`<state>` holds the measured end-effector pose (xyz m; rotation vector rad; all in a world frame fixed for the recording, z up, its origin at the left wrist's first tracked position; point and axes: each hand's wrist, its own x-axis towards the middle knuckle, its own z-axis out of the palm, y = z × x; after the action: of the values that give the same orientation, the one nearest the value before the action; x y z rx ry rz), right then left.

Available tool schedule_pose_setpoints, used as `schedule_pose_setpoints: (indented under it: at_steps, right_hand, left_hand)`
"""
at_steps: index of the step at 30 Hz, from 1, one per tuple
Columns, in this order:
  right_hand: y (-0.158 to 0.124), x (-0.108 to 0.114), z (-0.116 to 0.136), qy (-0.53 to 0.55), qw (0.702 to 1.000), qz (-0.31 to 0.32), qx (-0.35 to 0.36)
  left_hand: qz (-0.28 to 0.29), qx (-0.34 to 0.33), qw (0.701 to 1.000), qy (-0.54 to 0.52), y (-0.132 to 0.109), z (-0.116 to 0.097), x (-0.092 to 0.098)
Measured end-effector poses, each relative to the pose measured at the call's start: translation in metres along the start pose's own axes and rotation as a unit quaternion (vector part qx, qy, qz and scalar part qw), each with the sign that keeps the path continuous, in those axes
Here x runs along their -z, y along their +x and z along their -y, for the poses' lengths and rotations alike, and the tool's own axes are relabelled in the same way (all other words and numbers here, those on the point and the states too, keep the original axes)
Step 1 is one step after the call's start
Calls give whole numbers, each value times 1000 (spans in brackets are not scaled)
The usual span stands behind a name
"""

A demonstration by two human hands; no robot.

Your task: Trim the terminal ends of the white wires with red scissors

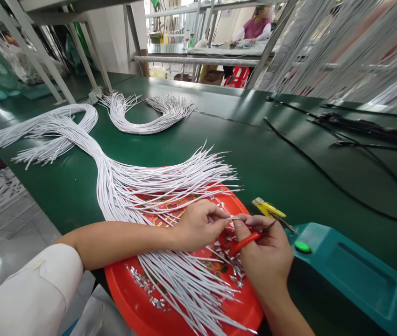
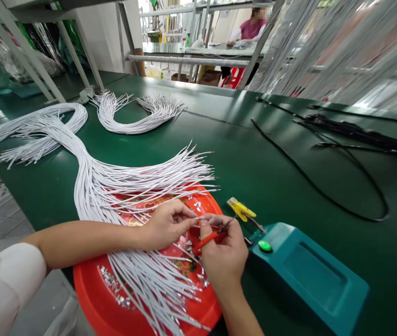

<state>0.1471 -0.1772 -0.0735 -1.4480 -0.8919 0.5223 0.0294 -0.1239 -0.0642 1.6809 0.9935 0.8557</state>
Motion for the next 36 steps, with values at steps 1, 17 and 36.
schedule_pose_setpoints:
  at_steps: [1,17,36]
  right_hand:
    - [0,0,0,5,1000,-3,-3]
    - [0,0,-2,-5,1000,5,-1]
    - [3,-1,1,30,997,2,-76]
  left_hand:
    - [0,-2,1000,3,0,0,0]
    - [39,46,996,-62,1,0,-1]
    - [76,126,972,-181,4,-8,1]
